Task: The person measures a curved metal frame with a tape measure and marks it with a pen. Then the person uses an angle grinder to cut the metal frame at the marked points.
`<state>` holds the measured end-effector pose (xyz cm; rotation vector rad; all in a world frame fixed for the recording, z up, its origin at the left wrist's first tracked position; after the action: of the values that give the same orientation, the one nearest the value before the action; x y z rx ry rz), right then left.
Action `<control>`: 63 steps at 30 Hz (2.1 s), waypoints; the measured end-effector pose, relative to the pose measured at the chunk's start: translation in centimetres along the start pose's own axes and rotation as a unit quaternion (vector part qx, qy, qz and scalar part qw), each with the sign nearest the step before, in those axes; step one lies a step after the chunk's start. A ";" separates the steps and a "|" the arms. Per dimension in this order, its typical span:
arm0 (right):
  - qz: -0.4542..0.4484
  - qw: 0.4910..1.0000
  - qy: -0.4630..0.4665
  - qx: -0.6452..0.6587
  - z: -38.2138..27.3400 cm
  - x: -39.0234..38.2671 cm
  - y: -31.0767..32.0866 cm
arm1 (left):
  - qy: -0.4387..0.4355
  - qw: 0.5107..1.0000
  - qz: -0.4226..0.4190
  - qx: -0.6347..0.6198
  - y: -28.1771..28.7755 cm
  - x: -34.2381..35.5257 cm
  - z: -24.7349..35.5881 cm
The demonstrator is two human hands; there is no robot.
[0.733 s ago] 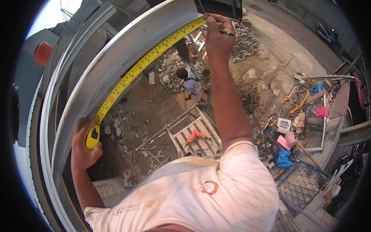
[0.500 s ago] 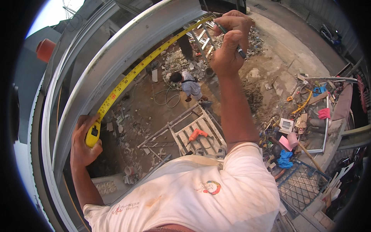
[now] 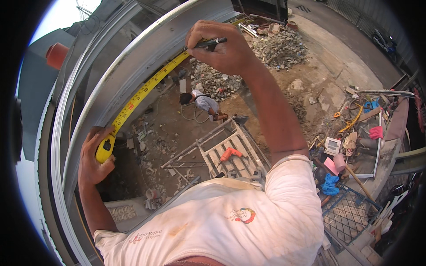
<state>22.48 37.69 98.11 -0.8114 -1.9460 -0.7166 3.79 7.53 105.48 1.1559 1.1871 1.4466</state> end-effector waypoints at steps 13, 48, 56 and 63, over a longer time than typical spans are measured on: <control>0.000 1.000 0.003 -0.002 0.7 1.0 -0.4 | -0.014 0.999 -0.007 -0.030 0.2 0.3 -0.3; 0.000 0.999 -0.044 -0.023 0.5 1.4 -0.8 | 0.034 0.999 0.018 0.007 -1.1 -0.4 0.5; -0.002 0.998 -0.034 -0.046 0.5 1.1 -0.9 | 0.002 1.000 -0.018 0.004 -3.7 -0.9 -0.1; -0.020 0.997 -0.023 -0.065 1.1 0.9 -0.7 | 0.035 0.991 -0.100 -0.087 -8.5 -1.8 -1.7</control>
<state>20.98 38.31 98.28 -0.8757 -1.9777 -0.8624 3.12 6.61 96.75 0.8483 1.1637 1.4159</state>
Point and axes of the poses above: each hand's wrist, its own x-axis towards the middle knuckle, its own y-axis out of the back of the hand, z = x × y, the point moved 7 cm from there along x, towards the middle knuckle, and after that the axes turned 9 degrees about -y, right-handed, at the moved point
